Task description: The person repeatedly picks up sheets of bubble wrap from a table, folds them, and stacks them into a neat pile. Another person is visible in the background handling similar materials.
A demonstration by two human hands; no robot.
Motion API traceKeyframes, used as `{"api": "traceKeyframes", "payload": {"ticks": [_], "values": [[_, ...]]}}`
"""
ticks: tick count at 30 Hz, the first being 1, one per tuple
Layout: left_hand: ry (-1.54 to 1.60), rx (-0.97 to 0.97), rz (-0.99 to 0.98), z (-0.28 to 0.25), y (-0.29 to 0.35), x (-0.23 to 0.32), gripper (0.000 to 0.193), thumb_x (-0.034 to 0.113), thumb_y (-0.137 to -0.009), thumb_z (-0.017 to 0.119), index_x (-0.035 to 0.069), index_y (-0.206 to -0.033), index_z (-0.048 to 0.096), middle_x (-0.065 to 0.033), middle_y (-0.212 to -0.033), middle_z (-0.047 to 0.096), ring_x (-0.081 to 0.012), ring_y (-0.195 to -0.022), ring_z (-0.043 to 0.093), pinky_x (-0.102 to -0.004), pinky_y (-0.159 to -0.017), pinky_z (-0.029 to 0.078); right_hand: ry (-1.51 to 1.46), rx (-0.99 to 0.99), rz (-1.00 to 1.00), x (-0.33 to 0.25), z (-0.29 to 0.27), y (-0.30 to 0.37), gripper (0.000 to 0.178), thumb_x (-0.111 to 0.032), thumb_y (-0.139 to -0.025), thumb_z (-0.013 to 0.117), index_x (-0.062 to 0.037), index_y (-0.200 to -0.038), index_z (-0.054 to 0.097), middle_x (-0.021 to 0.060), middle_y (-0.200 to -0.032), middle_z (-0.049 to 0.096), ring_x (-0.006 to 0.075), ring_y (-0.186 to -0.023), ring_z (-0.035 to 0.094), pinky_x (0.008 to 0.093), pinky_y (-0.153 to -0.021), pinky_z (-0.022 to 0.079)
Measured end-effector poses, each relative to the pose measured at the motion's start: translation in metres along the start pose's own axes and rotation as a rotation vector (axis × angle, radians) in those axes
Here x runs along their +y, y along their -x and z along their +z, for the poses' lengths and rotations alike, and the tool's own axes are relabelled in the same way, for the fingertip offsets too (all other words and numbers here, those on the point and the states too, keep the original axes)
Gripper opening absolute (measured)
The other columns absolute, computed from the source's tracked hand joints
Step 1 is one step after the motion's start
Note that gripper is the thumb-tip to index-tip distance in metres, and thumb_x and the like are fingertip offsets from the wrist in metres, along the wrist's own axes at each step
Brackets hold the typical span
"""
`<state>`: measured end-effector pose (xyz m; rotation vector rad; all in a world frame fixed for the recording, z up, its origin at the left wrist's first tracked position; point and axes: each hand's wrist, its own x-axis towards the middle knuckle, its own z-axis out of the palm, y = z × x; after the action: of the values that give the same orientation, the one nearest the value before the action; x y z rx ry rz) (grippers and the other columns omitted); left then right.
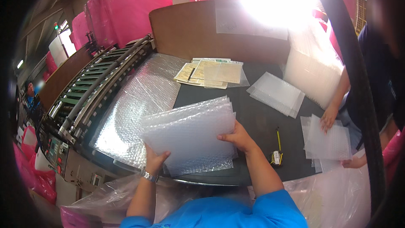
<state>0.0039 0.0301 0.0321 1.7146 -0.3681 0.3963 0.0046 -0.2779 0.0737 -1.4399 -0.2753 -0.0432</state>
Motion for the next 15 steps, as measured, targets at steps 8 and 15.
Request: {"api": "traceKeyframes", "payload": {"ticks": [8,15], "values": [[-0.808,-0.062,0.562,-0.013,-0.002,0.11,0.089,0.053,-0.064,0.066,0.006,-0.13,0.029,-0.0201,-0.125,0.041,-0.0369,-0.121,0.033,-0.0559,-0.099,0.015,1.073,-0.382,-0.534,-0.135,0.052,0.019,0.047,-0.012,-0.064,0.07,-0.0103,-0.107,0.051,0.0085,-0.093,0.057,0.0221,-0.093,0.054,0.0353,-0.085,0.039],[0.155,0.161,0.143,-0.008,0.005,0.087,0.046,0.015,-0.071,0.071,0.0,-0.107,0.048,-0.0106,-0.097,0.058,-0.0188,-0.087,0.056,-0.0287,-0.076,0.045,0.941,0.36,-0.964,-0.112,0.05,-0.005,0.092,-0.045,-0.055,0.076,-0.0099,-0.128,0.033,0.0182,-0.131,0.031,0.0331,-0.124,0.027,0.0481,-0.102,0.016]]}}
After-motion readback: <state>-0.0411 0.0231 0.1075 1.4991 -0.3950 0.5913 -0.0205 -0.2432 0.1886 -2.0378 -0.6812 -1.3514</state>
